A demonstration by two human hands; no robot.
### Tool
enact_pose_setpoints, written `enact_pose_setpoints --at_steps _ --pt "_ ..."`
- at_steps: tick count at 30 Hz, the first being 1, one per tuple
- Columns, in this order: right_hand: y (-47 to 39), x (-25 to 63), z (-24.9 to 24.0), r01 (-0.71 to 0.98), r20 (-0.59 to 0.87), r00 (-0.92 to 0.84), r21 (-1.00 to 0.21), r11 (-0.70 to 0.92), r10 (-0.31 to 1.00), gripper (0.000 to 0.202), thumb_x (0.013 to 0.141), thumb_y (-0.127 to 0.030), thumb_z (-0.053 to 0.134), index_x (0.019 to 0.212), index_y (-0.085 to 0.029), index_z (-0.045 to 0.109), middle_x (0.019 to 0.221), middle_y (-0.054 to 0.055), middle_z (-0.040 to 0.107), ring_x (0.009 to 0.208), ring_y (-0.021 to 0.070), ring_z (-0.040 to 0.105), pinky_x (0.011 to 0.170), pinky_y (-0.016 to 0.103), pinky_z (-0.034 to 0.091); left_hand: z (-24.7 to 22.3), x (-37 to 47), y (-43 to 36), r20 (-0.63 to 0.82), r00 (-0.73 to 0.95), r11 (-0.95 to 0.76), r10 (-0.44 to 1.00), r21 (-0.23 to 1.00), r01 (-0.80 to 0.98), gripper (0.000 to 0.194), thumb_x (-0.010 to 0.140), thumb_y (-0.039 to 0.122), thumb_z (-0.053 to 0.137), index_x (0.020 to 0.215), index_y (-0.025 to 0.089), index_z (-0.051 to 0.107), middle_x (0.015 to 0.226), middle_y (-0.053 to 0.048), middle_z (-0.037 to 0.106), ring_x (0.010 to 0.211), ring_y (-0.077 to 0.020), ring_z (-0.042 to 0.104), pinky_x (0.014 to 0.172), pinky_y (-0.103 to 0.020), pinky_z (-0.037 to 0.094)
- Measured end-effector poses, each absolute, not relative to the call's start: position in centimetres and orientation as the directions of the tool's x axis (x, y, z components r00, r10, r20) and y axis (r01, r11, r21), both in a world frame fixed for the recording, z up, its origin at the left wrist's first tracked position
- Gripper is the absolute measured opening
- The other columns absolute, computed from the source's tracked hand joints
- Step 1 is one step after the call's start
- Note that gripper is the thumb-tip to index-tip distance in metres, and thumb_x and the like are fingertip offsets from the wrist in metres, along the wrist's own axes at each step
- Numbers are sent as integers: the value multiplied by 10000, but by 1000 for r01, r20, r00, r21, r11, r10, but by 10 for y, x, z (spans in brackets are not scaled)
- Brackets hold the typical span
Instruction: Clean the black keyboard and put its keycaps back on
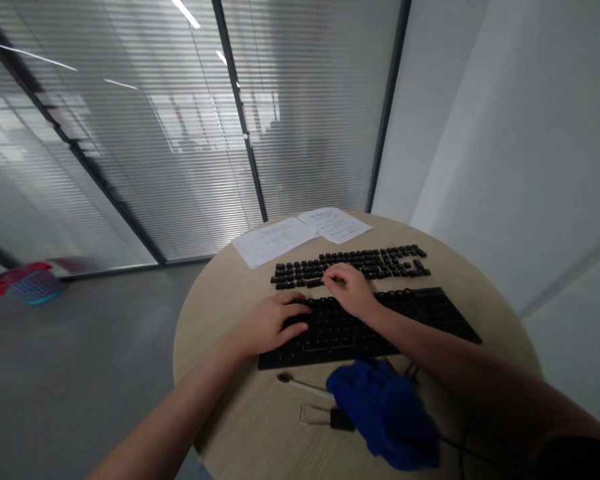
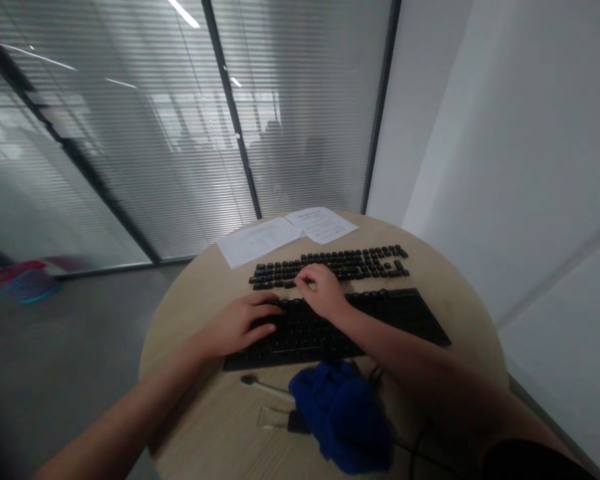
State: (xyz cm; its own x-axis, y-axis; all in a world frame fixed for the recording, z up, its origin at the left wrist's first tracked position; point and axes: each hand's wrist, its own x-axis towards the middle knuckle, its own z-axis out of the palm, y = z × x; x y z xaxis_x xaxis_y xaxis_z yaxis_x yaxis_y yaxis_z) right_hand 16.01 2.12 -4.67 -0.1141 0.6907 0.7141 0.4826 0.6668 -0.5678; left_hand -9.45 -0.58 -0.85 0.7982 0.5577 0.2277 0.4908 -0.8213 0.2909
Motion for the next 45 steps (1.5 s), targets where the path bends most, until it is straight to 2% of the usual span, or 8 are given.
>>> enact_pose_setpoints --at_steps 5,9,13,17,22,30,35,45 --pt "22 160 -49 572 729 11 -566 594 684 151 920 -284 648 806 -225 728 1041 92 741 1030 243 662 949 424 520 11 -80 15 120 848 -831 516 313 461 252 950 327 589 1061 247 802 1094 -72 759 931 -221 729 866 -362 561" --pt "22 165 -45 585 729 18 -562 584 684 192 935 -318 633 793 -227 724 1011 91 745 1007 245 673 944 430 529 11 -71 28 129 838 -820 531 330 468 167 839 253 654 862 267 819 870 -26 783 802 -203 722 781 -324 544" --pt "28 185 -19 620 692 -28 -554 556 721 171 910 -351 668 852 -226 768 1071 101 743 1042 257 676 925 432 543 1 -76 29 193 815 -811 547 362 459 165 822 245 669 888 263 818 939 -36 788 860 -223 723 820 -359 546" --pt "54 205 13 690 494 -149 -568 448 857 180 862 -345 711 975 -241 804 1143 84 755 1078 261 685 845 388 570 -7 -83 26 270 818 -835 509 387 392 201 846 243 671 980 280 816 1037 -38 780 895 -217 720 846 -366 547" --pt "110 198 21 904 258 -209 -316 287 943 200 860 -272 717 1024 -230 824 1146 77 783 1145 267 683 1060 413 487 -13 -78 24 288 817 -845 500 366 389 150 876 260 694 954 265 821 1193 -58 747 1031 -243 718 922 -376 543" --pt "166 175 7 949 87 -251 -173 263 964 155 835 -224 755 961 -214 843 1053 78 814 1056 267 727 954 341 518 -21 -76 26 367 775 -850 515 336 406 103 867 267 718 869 270 821 1161 -45 757 1005 -247 716 892 -373 546" --pt "176 177 1 945 23 -268 -189 268 963 147 842 -259 761 942 -192 846 958 69 823 911 225 748 811 283 529 -22 -73 27 374 767 -844 522 360 398 61 838 251 745 812 252 801 1098 -31 768 935 -244 710 793 -353 528" --pt "185 172 -7 947 25 -267 -180 267 963 170 843 -254 739 964 -196 841 963 64 822 898 222 736 810 299 515 -15 -72 24 351 755 -816 554 407 410 53 856 245 750 839 236 799 1097 -36 771 986 -244 707 849 -352 533"
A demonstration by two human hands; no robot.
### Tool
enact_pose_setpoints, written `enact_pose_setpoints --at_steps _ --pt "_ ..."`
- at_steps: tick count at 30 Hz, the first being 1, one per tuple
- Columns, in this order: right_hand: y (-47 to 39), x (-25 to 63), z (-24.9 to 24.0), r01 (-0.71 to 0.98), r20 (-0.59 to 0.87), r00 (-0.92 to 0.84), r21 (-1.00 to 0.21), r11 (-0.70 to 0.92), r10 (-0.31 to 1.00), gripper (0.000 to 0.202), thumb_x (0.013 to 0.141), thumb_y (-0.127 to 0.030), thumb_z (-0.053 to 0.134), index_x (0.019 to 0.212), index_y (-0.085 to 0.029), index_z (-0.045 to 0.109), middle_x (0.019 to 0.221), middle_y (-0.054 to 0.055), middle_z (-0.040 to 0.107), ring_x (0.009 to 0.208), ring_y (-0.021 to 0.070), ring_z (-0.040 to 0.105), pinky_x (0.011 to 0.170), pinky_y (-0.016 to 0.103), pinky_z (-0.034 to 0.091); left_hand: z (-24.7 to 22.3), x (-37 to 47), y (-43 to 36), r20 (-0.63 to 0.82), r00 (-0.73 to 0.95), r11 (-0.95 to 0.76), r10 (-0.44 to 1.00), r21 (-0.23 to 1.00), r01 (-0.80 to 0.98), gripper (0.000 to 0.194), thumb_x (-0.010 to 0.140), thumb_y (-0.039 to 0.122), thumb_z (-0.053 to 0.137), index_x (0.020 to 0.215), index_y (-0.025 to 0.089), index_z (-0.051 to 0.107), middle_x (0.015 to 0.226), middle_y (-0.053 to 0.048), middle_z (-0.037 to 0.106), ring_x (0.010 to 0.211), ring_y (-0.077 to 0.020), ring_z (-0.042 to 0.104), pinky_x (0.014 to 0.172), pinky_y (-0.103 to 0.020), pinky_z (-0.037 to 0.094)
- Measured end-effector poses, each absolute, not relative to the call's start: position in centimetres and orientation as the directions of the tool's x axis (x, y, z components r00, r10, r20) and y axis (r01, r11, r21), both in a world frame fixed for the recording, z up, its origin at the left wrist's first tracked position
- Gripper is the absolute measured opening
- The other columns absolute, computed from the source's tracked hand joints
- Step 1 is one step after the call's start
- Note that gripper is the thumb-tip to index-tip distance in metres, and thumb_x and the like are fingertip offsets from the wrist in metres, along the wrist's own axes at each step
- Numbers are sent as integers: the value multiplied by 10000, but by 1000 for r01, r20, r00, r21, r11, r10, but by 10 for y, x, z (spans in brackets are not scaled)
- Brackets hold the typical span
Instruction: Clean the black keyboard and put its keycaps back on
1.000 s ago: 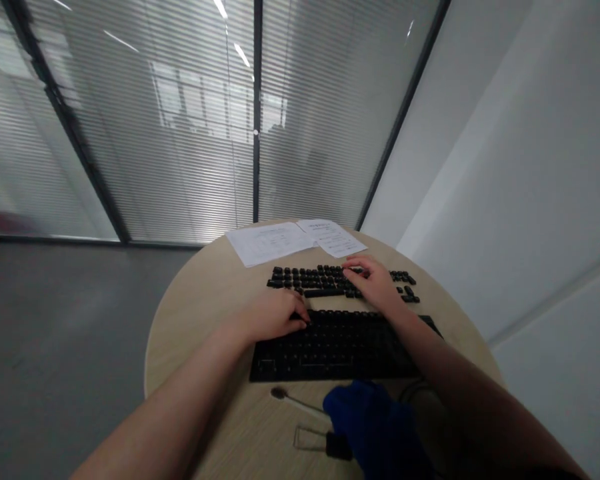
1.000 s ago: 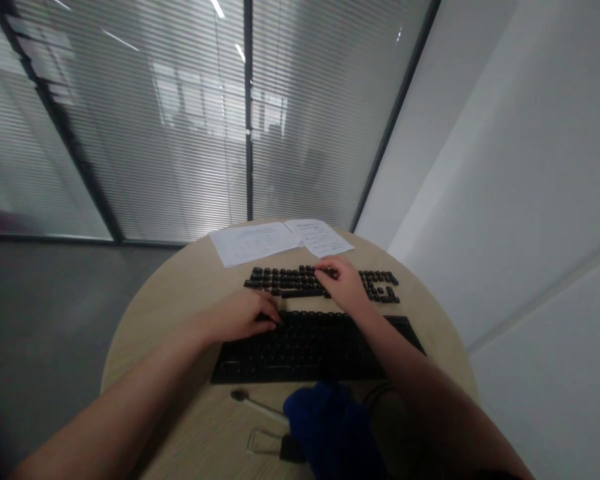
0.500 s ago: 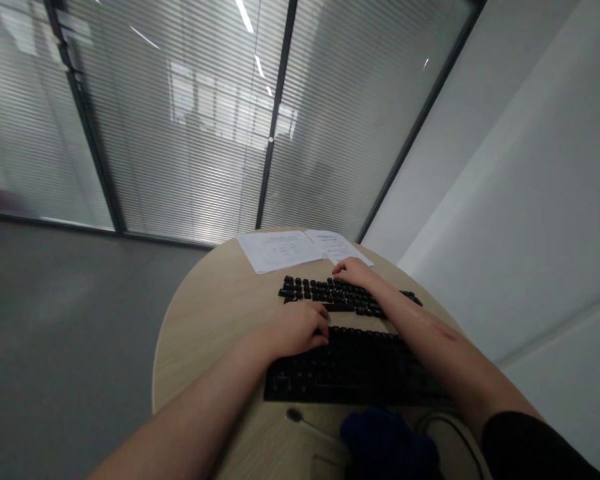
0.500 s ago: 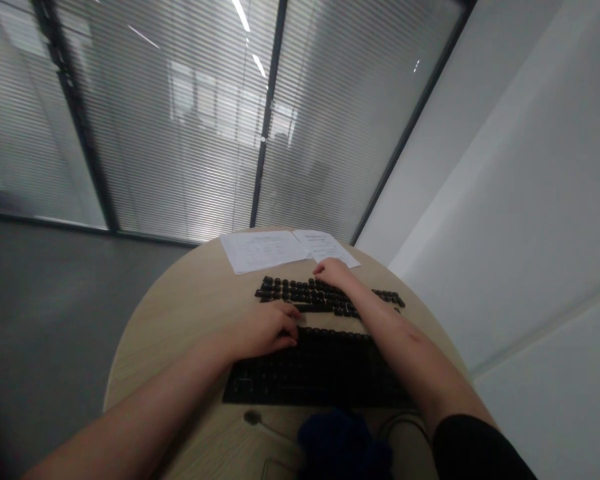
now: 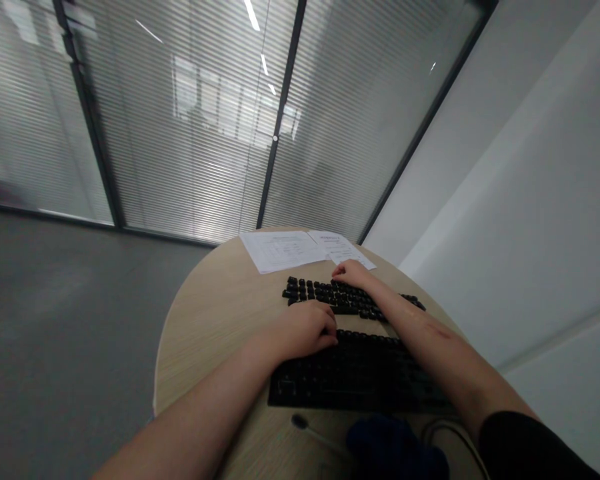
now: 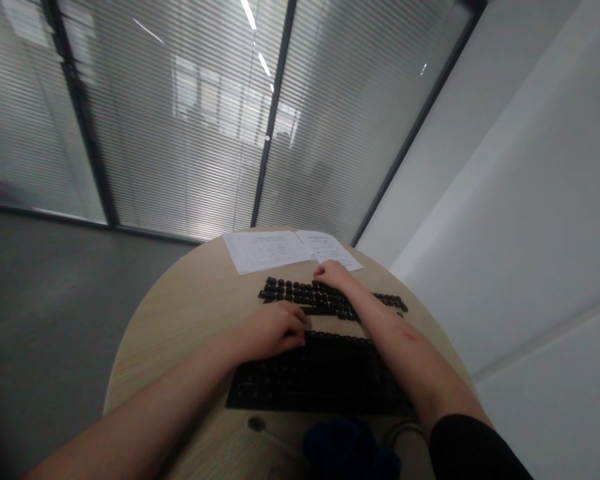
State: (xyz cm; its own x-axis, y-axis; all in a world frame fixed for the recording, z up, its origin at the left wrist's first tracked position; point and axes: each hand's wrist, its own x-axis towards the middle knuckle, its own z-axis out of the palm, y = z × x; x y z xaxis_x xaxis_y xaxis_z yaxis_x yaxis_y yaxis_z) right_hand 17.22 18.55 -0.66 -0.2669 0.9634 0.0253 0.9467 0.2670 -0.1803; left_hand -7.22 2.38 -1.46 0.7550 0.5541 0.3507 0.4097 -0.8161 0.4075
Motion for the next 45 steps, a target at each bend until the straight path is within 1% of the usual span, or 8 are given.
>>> enact_pose_setpoints --at_steps 13,20,27,31,34,37,41,45 --pt "183 175 -2 929 -2 -331 -177 326 944 162 802 -202 786 950 -218 847 951 41 826 916 213 744 831 275 519 -16 -72 26 361 739 -807 570 417 419 63 876 235 732 860 220 791 1000 -41 758 944 -210 706 890 -313 540" --pt "188 170 -7 929 20 -324 -183 322 946 153 844 -214 748 959 -219 849 932 40 828 884 209 753 799 272 531 -14 -73 26 329 740 -792 587 425 439 84 884 231 713 891 224 796 1009 -41 763 947 -208 704 876 -310 536" --pt "186 163 -7 922 117 -316 -195 334 941 111 810 -209 787 895 -247 848 937 24 828 971 235 752 908 303 530 -8 -76 29 296 706 -746 643 452 490 184 883 220 680 1012 249 809 1069 -43 784 1026 -235 703 943 -351 525" --pt "166 165 2 912 237 -279 -237 334 931 142 882 -254 737 982 -239 836 1059 50 816 1078 245 724 993 343 510 -12 -75 31 231 672 -679 704 495 542 262 880 273 687 1121 234 782 1106 -62 788 1018 -253 710 908 -371 531" --pt "122 174 3 840 402 -300 -318 440 865 154 907 -310 726 1009 -247 823 1060 46 809 1063 236 718 995 370 514 -16 -73 33 189 650 -636 736 524 567 302 896 322 664 1164 223 761 1068 -71 793 945 -242 720 870 -368 538" --pt "63 184 -5 679 528 -423 -352 644 736 95 888 -310 759 952 -265 814 950 34 806 933 224 721 885 375 549 -17 -72 33 139 645 -606 751 533 591 310 903 338 644 1162 213 757 1043 -77 795 918 -240 722 851 -363 535" --pt "7 186 -20 528 538 -608 -275 803 584 40 917 -263 743 928 -268 782 909 17 809 868 200 714 859 388 524 -16 -71 32 114 659 -623 744 476 621 301 927 348 598 1148 215 754 1047 -78 797 936 -244 717 848 -360 523" --pt "-3 180 -30 494 504 -650 -290 820 569 25 922 -232 743 932 -252 755 921 12 813 842 189 729 898 421 488 -13 -70 28 96 665 -637 741 414 650 298 956 360 546 1123 219 748 1077 -78 789 962 -249 711 871 -373 515"
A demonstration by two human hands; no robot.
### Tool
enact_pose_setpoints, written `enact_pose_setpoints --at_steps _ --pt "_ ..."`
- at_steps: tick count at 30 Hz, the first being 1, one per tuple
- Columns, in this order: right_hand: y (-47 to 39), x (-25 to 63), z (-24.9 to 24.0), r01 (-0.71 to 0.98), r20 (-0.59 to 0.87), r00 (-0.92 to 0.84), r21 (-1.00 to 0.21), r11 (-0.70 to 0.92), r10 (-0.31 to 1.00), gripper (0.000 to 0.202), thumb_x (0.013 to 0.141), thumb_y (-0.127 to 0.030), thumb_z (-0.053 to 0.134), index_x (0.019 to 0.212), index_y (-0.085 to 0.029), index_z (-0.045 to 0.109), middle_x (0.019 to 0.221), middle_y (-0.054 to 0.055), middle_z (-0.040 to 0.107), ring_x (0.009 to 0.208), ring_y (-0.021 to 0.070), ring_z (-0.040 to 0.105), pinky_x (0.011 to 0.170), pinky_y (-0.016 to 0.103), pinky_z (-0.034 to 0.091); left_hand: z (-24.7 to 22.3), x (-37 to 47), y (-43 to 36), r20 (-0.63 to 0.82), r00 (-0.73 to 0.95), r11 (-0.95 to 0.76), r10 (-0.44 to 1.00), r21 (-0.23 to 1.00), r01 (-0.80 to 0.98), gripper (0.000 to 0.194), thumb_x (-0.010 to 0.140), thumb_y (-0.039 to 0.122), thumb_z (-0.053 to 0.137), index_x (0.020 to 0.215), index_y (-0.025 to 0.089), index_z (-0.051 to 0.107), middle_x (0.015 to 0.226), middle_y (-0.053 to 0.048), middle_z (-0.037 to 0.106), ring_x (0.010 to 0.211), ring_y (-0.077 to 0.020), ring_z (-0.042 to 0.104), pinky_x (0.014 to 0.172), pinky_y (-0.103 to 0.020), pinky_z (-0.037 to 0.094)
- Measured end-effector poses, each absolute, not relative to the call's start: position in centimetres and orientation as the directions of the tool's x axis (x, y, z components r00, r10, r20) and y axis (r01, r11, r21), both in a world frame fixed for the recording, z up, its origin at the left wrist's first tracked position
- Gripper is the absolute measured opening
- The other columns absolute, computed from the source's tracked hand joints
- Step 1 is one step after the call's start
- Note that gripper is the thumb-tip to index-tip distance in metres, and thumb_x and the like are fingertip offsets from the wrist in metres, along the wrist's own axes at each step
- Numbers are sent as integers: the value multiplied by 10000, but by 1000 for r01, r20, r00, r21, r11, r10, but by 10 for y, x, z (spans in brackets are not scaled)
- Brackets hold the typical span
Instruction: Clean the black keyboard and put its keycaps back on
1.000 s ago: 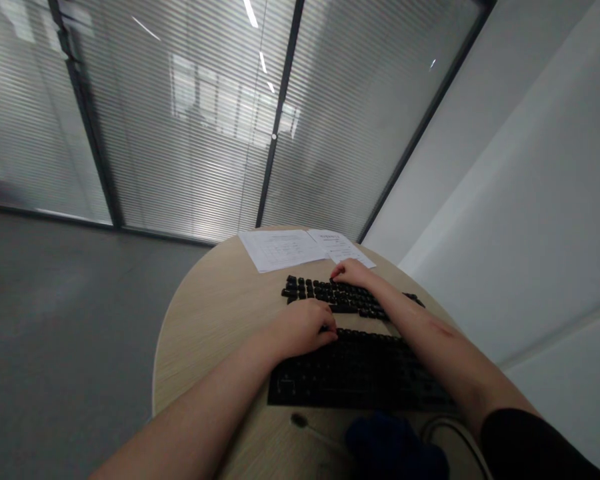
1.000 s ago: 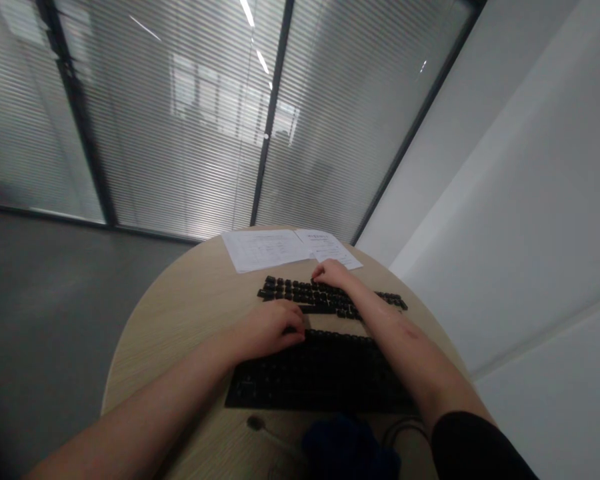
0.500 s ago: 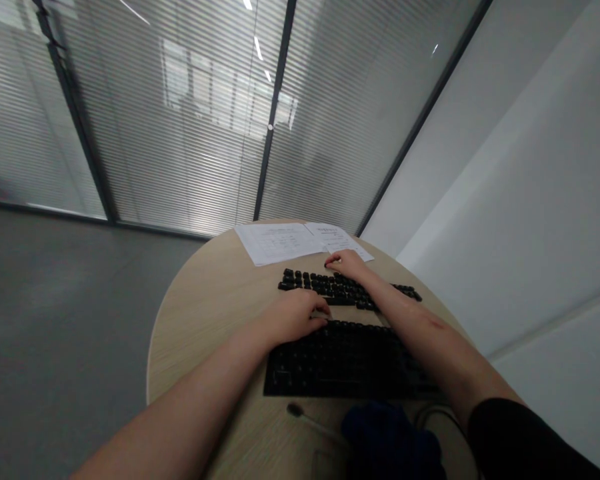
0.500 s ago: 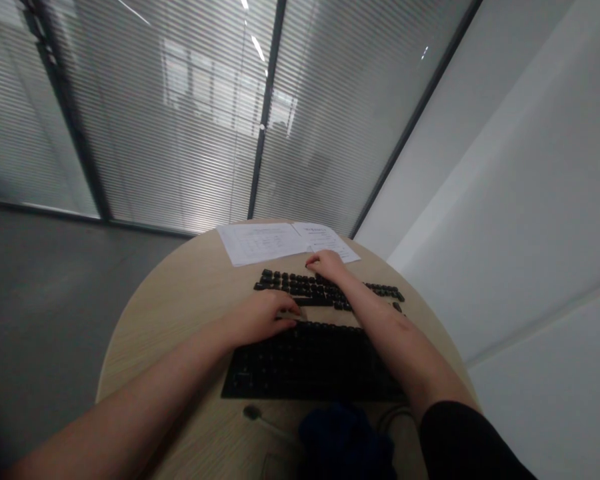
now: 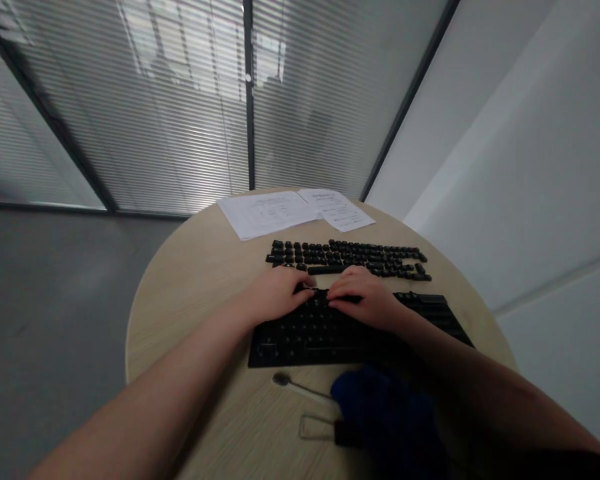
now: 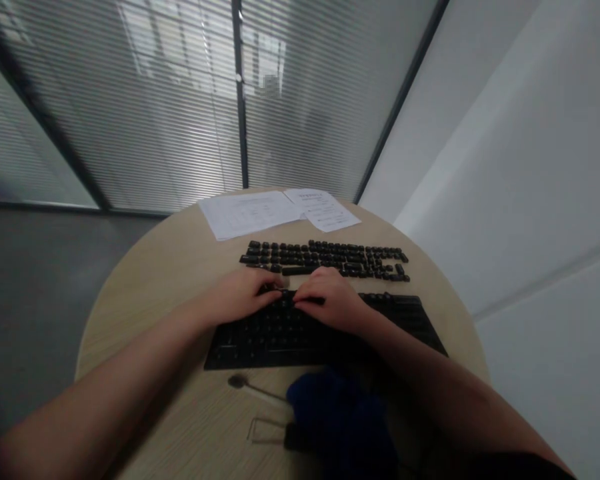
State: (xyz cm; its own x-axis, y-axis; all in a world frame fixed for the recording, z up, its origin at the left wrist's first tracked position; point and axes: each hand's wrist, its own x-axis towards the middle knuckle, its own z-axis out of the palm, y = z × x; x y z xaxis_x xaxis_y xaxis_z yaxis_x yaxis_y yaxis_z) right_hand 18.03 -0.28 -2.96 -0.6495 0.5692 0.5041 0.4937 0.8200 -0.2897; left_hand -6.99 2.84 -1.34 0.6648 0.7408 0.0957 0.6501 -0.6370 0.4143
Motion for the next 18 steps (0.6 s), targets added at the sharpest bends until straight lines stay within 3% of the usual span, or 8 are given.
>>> enact_pose_setpoints --at_steps 7,12,18 --pt "-3 173 -40 470 544 -615 -329 819 571 42 921 -212 729 919 -236 764 939 16 817 867 188 740 856 388 472 -10 -69 21 83 674 -656 734 342 672 286 971 376 527 1084 211 733 1036 -84 777 925 -262 703 820 -391 523" --pt "-4 174 -42 481 537 -612 -330 812 580 73 939 -238 704 929 -247 776 955 20 820 877 201 729 852 397 463 -9 -67 17 78 670 -661 738 286 694 302 989 361 502 1109 199 727 1060 -102 765 983 -282 694 875 -422 525" --pt "-2 177 -43 496 515 -624 -320 807 588 89 942 -268 699 947 -289 785 973 -5 820 889 210 721 877 422 459 -7 -69 19 48 676 -650 736 330 685 313 987 372 506 1142 208 723 1099 -93 770 1002 -260 696 893 -401 521"
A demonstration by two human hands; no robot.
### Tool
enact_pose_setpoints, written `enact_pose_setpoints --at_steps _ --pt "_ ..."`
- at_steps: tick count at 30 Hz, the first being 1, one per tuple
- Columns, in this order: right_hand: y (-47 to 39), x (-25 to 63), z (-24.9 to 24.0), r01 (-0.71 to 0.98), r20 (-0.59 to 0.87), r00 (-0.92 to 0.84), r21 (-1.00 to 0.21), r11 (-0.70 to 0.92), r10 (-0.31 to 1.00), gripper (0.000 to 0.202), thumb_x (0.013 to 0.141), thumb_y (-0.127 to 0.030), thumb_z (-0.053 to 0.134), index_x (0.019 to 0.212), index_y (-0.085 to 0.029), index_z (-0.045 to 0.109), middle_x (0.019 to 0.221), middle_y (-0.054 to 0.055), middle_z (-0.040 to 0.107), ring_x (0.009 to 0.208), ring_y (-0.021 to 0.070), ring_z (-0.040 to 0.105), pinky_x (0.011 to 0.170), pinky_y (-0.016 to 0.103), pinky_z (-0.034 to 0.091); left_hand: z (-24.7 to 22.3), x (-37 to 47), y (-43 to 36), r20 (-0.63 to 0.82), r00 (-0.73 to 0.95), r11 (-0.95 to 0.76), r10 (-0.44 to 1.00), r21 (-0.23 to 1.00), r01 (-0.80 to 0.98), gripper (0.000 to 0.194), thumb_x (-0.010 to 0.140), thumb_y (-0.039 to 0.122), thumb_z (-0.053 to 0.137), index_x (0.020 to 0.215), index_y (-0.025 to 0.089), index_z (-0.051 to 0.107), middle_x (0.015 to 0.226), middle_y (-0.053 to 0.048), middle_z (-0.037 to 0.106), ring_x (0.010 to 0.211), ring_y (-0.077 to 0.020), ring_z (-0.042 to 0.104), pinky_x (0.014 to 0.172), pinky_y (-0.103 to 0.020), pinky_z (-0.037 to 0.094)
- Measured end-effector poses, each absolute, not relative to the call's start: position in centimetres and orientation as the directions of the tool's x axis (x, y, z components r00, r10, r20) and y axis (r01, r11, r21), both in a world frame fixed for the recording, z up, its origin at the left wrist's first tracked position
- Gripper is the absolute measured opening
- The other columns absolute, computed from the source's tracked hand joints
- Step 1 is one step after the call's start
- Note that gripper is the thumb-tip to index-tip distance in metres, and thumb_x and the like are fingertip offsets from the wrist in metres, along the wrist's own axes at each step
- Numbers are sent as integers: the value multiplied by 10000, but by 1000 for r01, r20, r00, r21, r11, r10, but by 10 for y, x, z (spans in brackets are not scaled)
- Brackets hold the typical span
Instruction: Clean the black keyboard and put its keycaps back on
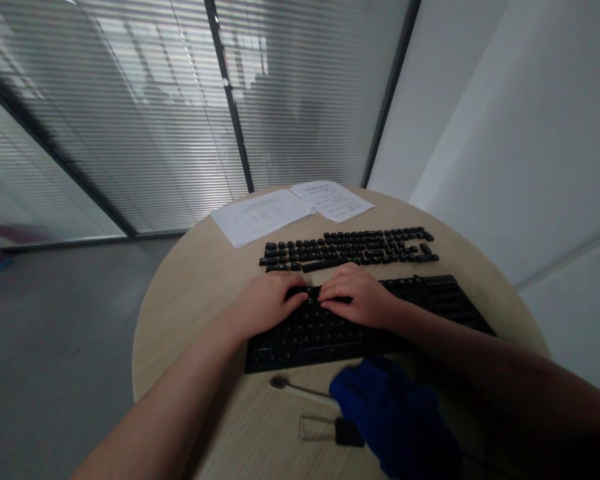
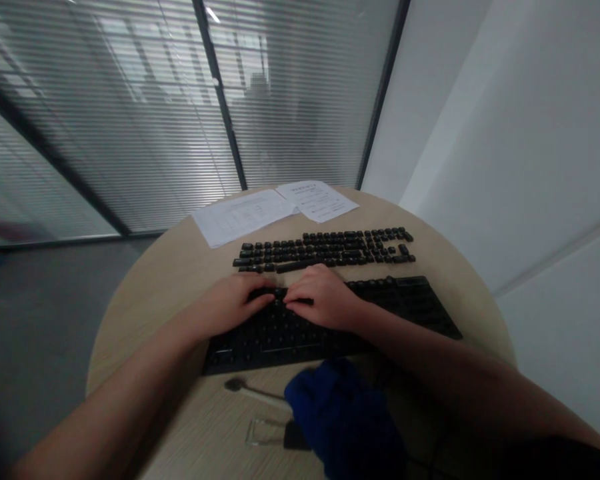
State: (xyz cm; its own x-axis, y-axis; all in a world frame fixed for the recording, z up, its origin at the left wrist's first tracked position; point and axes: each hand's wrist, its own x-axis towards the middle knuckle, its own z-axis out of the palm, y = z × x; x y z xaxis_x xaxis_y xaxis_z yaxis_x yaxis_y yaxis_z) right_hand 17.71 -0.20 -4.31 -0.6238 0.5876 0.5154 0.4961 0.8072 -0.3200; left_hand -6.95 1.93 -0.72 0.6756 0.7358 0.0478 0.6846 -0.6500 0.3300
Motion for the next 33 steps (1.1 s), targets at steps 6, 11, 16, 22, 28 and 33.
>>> enact_pose_setpoints --at_steps 6,11,16,22,28,33 --pt "-2 176 -42 493 517 -641 -290 820 568 121 953 -255 671 944 -286 787 985 0 820 896 204 712 872 415 443 -6 -69 20 55 682 -656 730 339 675 315 981 361 507 1133 200 731 1090 -98 772 995 -264 699 896 -409 520" --pt "-4 175 -40 509 541 -635 -244 825 552 115 934 -267 685 891 -278 791 927 30 785 895 216 663 858 423 450 -5 -69 19 38 681 -653 731 328 682 314 980 352 515 1146 199 733 1108 -102 771 1022 -272 703 913 -410 522" --pt "-4 176 -37 515 561 -600 -274 812 570 99 911 -280 716 858 -254 795 1095 85 728 1025 249 640 915 459 487 -6 -70 20 51 686 -665 725 311 679 327 983 371 510 1143 191 732 1107 -112 772 1007 -281 706 905 -424 525" --pt "1 175 -39 479 550 -625 -289 829 554 132 898 -264 722 778 -250 775 1237 95 720 1211 287 625 1036 509 490 -8 -70 21 59 696 -672 715 329 663 345 983 372 501 1170 186 724 1144 -117 769 1036 -279 702 930 -429 524" --pt "-2 176 -43 487 594 -571 -310 816 567 127 902 -258 712 798 -264 785 1239 73 739 1209 284 640 1051 525 486 -7 -68 18 79 681 -664 728 328 672 324 981 378 508 1132 198 732 1125 -106 770 1038 -265 696 933 -409 520" --pt "-1 182 -36 554 788 -243 -367 748 566 161 944 -259 646 835 -258 764 976 69 771 1006 250 683 962 473 529 -7 -53 11 75 604 -600 794 261 756 419 980 542 506 1028 204 751 1006 -109 770 912 -269 697 813 -393 525"
